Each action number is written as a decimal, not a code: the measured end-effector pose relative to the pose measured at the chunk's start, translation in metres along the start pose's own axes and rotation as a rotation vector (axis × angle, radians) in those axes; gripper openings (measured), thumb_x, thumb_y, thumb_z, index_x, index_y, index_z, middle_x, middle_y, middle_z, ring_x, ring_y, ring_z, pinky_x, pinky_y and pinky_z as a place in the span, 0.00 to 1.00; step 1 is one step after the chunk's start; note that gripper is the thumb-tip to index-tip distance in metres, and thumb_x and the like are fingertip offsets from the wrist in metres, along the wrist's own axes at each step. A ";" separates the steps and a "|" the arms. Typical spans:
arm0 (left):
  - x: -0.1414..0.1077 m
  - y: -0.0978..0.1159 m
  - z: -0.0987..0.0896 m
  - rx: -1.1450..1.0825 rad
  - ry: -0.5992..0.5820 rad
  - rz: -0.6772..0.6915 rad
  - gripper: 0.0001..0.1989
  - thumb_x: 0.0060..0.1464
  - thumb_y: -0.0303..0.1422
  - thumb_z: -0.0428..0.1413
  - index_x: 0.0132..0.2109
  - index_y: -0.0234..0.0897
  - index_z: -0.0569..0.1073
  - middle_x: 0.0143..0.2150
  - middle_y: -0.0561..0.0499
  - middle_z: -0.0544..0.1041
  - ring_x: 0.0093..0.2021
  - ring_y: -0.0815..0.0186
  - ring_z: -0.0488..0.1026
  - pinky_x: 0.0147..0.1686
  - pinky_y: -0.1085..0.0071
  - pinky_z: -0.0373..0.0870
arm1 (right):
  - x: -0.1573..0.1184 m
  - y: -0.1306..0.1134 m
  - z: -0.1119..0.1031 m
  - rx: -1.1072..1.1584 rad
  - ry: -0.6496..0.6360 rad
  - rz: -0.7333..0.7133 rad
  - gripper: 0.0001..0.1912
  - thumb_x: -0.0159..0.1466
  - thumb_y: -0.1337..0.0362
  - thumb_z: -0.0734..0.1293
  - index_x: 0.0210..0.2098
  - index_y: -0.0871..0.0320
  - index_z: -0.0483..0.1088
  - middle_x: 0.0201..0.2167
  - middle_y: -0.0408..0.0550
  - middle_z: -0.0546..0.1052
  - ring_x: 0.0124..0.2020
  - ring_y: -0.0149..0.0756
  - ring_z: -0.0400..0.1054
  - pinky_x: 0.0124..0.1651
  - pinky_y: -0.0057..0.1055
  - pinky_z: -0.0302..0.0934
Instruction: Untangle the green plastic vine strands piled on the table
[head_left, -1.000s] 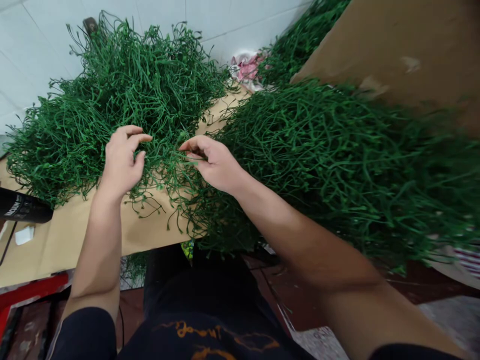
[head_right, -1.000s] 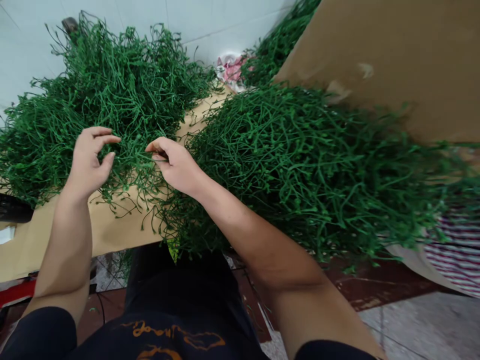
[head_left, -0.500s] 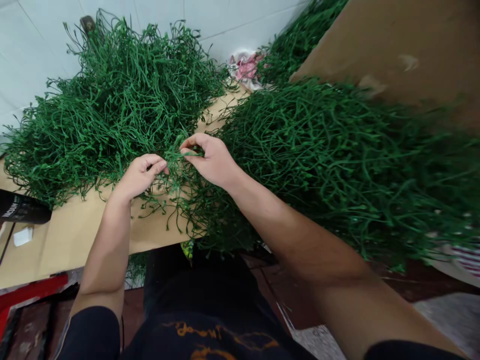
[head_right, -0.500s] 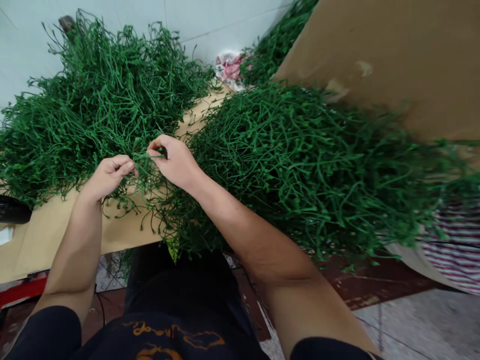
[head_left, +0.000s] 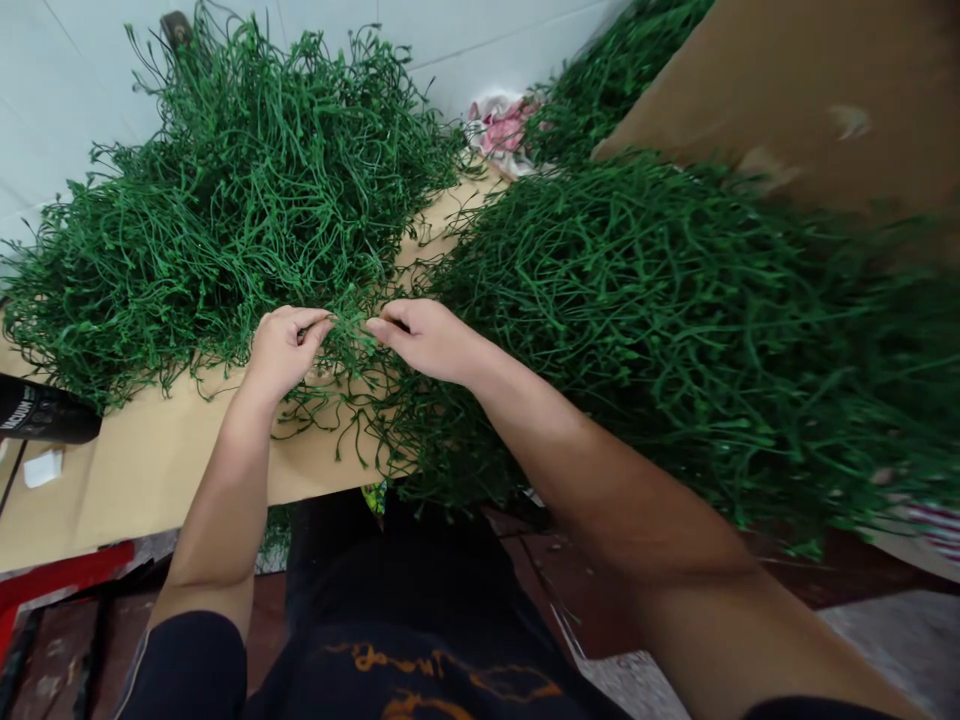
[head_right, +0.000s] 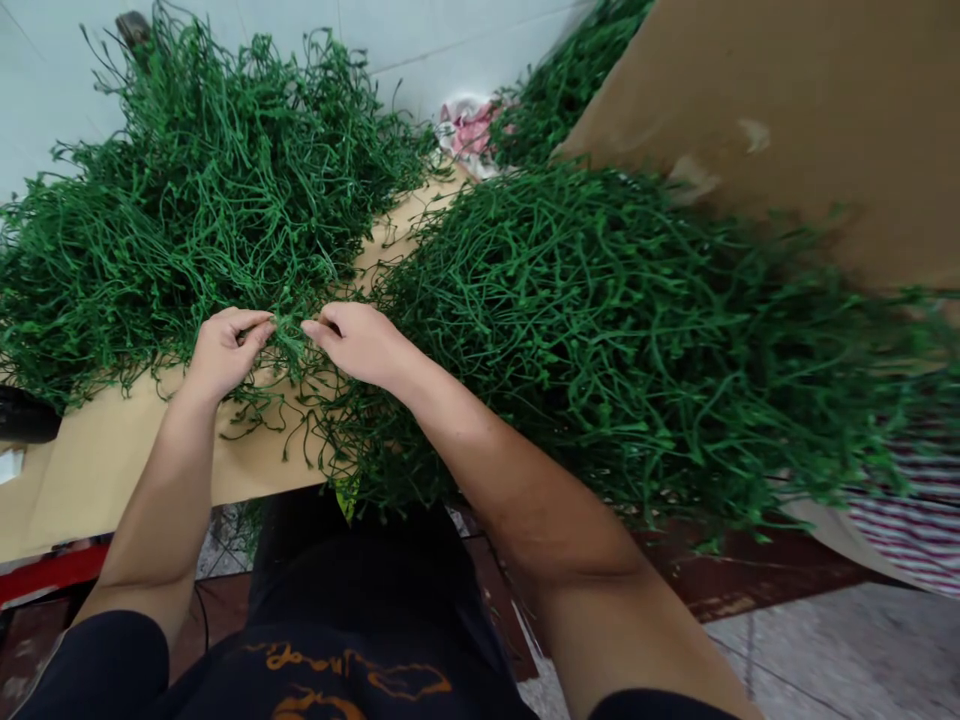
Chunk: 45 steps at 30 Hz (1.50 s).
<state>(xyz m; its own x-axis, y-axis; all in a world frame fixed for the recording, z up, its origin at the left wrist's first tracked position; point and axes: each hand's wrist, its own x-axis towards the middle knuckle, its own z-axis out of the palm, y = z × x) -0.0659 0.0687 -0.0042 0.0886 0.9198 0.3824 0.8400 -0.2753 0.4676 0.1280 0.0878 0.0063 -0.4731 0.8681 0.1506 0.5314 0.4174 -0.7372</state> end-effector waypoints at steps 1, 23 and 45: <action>0.000 0.000 0.001 0.021 0.017 0.009 0.14 0.53 0.38 0.51 0.37 0.37 0.79 0.32 0.48 0.79 0.34 0.64 0.71 0.38 0.67 0.64 | -0.001 0.000 0.001 -0.016 -0.033 -0.005 0.16 0.62 0.60 0.58 0.20 0.58 0.57 0.16 0.39 0.58 0.20 0.25 0.51 0.27 0.27 0.46; 0.004 0.021 0.025 0.487 0.008 0.065 0.13 0.58 0.33 0.43 0.33 0.39 0.72 0.24 0.45 0.74 0.32 0.57 0.69 0.35 0.61 0.56 | -0.040 -0.015 0.004 -0.146 0.167 -0.188 0.18 0.64 0.61 0.55 0.19 0.56 0.46 0.17 0.41 0.56 0.21 0.27 0.48 0.28 0.29 0.44; -0.006 0.011 0.004 0.172 -0.011 0.005 0.14 0.58 0.33 0.44 0.28 0.36 0.68 0.21 0.52 0.67 0.24 0.68 0.62 0.28 0.71 0.54 | 0.015 -0.016 0.003 -0.352 0.365 -0.312 0.20 0.60 0.52 0.63 0.45 0.60 0.64 0.43 0.56 0.67 0.47 0.46 0.61 0.50 0.46 0.56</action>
<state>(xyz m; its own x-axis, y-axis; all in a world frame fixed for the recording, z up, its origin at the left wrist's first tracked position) -0.0552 0.0609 -0.0049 0.0984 0.9218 0.3750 0.9186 -0.2291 0.3221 0.1098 0.0932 0.0184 -0.4055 0.7005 0.5873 0.6369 0.6773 -0.3681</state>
